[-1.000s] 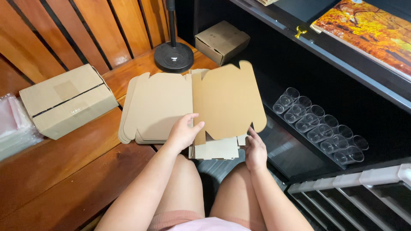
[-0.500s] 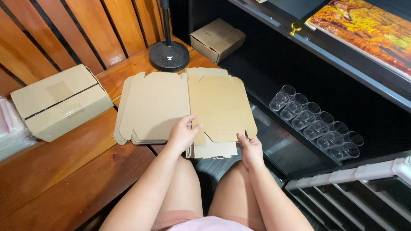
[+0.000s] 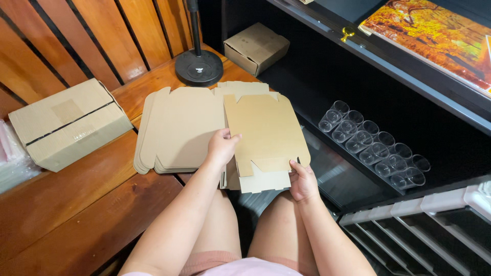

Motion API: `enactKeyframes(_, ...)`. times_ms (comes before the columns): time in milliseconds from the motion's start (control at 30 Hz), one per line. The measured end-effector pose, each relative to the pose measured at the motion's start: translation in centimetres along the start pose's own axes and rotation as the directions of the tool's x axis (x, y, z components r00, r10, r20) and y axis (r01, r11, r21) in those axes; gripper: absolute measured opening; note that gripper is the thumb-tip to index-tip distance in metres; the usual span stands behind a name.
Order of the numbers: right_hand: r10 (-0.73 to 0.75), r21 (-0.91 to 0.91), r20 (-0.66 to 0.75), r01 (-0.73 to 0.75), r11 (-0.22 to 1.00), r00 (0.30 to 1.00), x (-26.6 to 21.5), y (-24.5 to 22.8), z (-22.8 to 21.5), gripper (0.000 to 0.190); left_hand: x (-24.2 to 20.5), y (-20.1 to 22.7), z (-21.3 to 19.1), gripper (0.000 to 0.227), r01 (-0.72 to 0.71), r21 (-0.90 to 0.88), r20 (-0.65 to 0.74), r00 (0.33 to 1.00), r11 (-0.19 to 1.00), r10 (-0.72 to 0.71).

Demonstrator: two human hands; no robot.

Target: The person sits on the floor and repeatedly picks up flat cardboard pieces from a stack on their lap, then places them onto a shelf. The hands handle the cardboard pieces one at a time, moving them from the lap to the shelf repeatedly.

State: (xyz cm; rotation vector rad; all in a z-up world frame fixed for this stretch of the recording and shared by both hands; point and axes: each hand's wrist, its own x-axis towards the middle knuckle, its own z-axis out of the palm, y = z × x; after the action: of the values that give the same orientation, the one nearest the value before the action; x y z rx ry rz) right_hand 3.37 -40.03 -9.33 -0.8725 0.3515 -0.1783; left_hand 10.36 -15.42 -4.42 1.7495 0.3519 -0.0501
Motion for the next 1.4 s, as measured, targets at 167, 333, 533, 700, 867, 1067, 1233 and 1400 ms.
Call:
enactKeyframes(167, 0.003, 0.022, -0.036, -0.002, 1.0, 0.999, -1.6, -1.3, 1.3, 0.027, -0.7, 1.9, 0.6, 0.071, 0.121, -0.265, 0.054, 0.992, 0.957, -0.111)
enactKeyframes(333, -0.037, -0.019, -0.069, 0.036, 0.999, 0.997, -5.1, -4.3, 5.1, 0.026, 0.7, 0.1, 2.6, 0.062, 0.174, -0.423, 0.18, 0.978, 0.889, -0.105)
enactKeyframes(533, -0.161, -0.062, -0.062, 0.158, 0.986, 0.985, -1.3, -3.3, 0.1, 0.03, 0.8, -0.2, 4.2, 0.054, 0.137, -0.656, 0.199, 0.98, 0.743, -0.005)
enactKeyframes(700, -0.171, 0.02, 0.024, 0.17, 0.985, 0.985, -1.2, -3.2, 0.7, 0.043, -1.8, 2.4, 3.5, 0.062, 0.053, -0.782, 0.081, 0.997, 0.621, 0.017)
enactKeyframes(867, -0.096, -0.05, 0.108, 0.101, 0.994, 0.99, -7.9, -5.8, 7.6, 0.054, -5.3, 5.3, 2.3, 0.059, 0.03, -0.874, 0.033, 0.999, 0.486, -0.004)
enactKeyframes(1067, -0.023, -0.138, 0.106, 0.038, 0.99, 0.994, -10.4, -6.2, 9.9, 0.051, -8.6, 8.0, 0.6, 0.057, 0.039, -0.903, 0.023, 0.999, 0.427, -0.042)
enactKeyframes(1233, -0.021, -0.204, 0.113, 0.044, 0.978, 0.993, -10.3, -7.0, 9.0, 0.052, -2.8, 2.2, -0.5, 0.043, -0.071, -0.91, -0.09, 0.996, 0.407, -0.028)
enactKeyframes(1400, -0.014, -0.21, 0.106, 0.036, 0.977, 0.994, -10.6, -8.6, 7.7, 0.058, -2.0, 3.6, -5.5, 0.034, -0.22, -0.878, -0.223, 0.974, 0.424, 0.044)
